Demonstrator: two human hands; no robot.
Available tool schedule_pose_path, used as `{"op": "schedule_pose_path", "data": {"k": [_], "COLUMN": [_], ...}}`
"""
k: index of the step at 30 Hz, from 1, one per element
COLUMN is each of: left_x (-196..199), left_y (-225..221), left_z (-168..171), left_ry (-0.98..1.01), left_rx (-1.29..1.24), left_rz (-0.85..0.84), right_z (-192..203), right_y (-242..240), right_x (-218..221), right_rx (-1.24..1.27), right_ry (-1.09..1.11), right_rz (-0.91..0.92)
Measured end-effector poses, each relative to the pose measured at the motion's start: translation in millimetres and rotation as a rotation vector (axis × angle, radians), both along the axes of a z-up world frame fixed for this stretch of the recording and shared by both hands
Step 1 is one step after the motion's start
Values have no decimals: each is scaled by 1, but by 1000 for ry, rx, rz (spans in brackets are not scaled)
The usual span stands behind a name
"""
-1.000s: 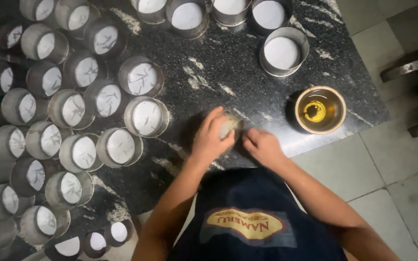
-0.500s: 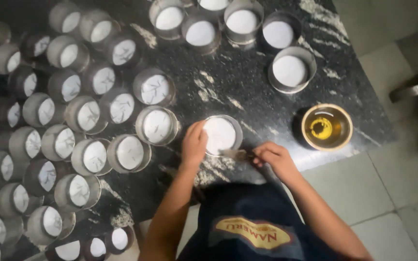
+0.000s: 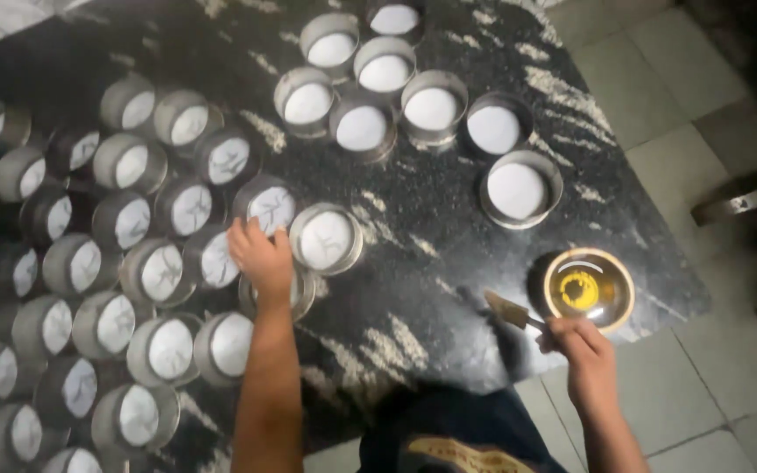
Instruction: Greasing circular baking molds with a brush and oil.
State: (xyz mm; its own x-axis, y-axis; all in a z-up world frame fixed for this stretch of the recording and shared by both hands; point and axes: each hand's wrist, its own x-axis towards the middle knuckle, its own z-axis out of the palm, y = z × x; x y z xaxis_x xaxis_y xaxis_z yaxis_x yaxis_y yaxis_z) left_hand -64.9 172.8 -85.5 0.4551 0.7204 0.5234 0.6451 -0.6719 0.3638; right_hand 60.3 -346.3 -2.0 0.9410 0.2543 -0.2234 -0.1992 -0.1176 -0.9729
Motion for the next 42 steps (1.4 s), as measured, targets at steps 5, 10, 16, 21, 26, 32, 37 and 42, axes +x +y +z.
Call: {"op": "schedule_pose_path", "data": {"k": [5,10,16,21,26,32,37,42], "left_x": [70,186,320,355,330,292,256,234], "left_y": [33,70,99,68,32,-42,-97,-217], "left_z": [39,51,37,37,-4,9,35,64], "left_ry": [-97,-67,78,216,155,160,84,308], "left_rx": [-111,-178,-219,-359,-237,-117,-83,-671], "left_rz": [-163,-344,-275,-273,-318,-396,-494,-696], "right_z": [4,5,-178,-225,-13,42,51,27], "right_y": [-19,-49,-230,-275,-75,-38,-37,-53], "right_x": [14,32,91,72,54,39,12,-5], "right_rx": [-25,-115,-460,-360,-310,-34,-142,-187], "right_ry": [-8,-30,-279,136,36,-50,-44,-107], "right_rz": [-142,-287,-46,-163,-342,-356,-414,-414]}}
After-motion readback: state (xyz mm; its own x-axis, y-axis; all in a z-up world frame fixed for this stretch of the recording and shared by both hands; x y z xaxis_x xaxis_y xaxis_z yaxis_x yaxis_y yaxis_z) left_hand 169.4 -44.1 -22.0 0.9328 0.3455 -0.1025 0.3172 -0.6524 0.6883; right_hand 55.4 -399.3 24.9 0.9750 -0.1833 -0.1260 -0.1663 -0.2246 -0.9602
